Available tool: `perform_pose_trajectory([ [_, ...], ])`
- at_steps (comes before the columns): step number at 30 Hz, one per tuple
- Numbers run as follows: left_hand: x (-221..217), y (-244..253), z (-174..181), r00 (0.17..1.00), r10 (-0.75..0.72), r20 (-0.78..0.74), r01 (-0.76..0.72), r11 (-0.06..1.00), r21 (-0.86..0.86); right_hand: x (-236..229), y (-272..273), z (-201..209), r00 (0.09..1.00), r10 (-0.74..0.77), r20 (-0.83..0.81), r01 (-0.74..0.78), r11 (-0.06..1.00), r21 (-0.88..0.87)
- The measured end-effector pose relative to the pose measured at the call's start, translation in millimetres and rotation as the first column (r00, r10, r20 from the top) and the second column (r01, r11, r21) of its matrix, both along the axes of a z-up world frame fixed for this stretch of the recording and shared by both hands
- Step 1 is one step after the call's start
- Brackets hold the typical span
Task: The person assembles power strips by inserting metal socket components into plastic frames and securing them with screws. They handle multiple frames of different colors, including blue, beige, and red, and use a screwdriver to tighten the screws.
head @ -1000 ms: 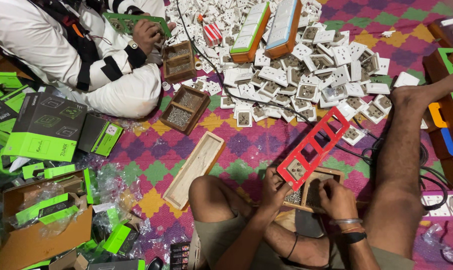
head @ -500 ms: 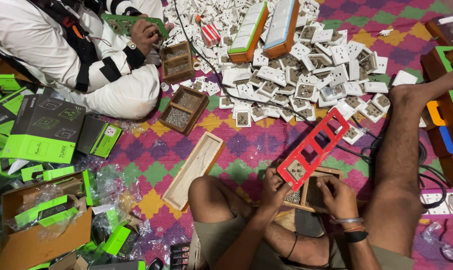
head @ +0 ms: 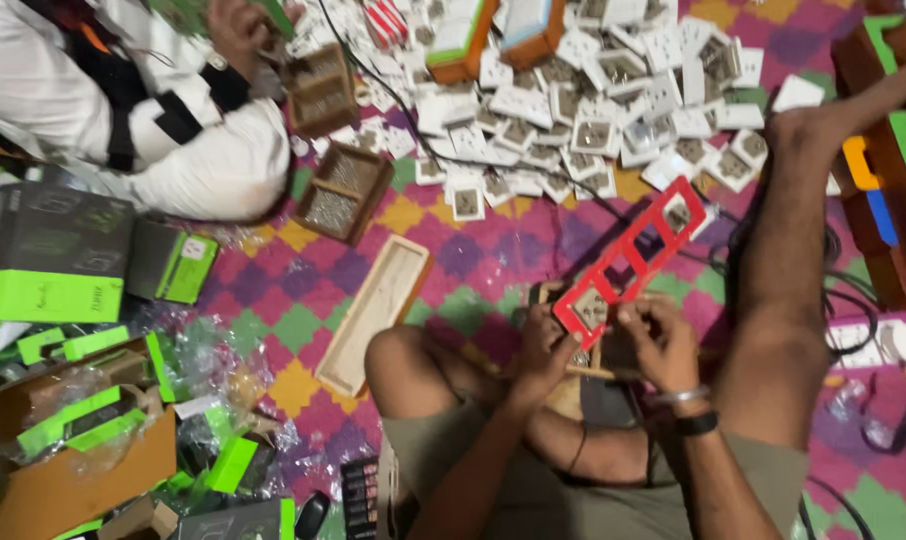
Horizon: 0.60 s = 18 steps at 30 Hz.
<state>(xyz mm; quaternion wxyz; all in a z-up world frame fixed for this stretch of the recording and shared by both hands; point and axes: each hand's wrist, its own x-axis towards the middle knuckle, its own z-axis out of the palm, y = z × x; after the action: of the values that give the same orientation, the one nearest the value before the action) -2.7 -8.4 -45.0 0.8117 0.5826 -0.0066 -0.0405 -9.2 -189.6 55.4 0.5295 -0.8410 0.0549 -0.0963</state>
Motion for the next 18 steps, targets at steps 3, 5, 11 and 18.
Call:
perform_pose_trajectory([
  [3, -5, -3, 3, 0.999, -0.020, 0.048, 0.016, 0.997, 0.079, 10, -2, 5, 0.974, 0.101, 0.203, -0.106, 0.994, 0.015],
  [5, -5, -3, 13, 0.996, -0.029, 0.082, 0.016, 0.987, 0.158, 18, 2, 8, 0.985, 0.103, 0.135, -0.115, 0.989, 0.089],
  [11, -15, -6, 39, 0.990, -0.054, 0.129, 0.042, 0.995, 0.094, 16, 6, 4, 0.978, 0.191, 0.088, -0.199, 0.976, 0.090],
  [18, -15, -6, 47, 0.985, -0.053, 0.164, 0.029, 0.989, 0.142, 10, 10, -4, 0.973, 0.197, 0.121, -0.201, 0.979, 0.019],
])
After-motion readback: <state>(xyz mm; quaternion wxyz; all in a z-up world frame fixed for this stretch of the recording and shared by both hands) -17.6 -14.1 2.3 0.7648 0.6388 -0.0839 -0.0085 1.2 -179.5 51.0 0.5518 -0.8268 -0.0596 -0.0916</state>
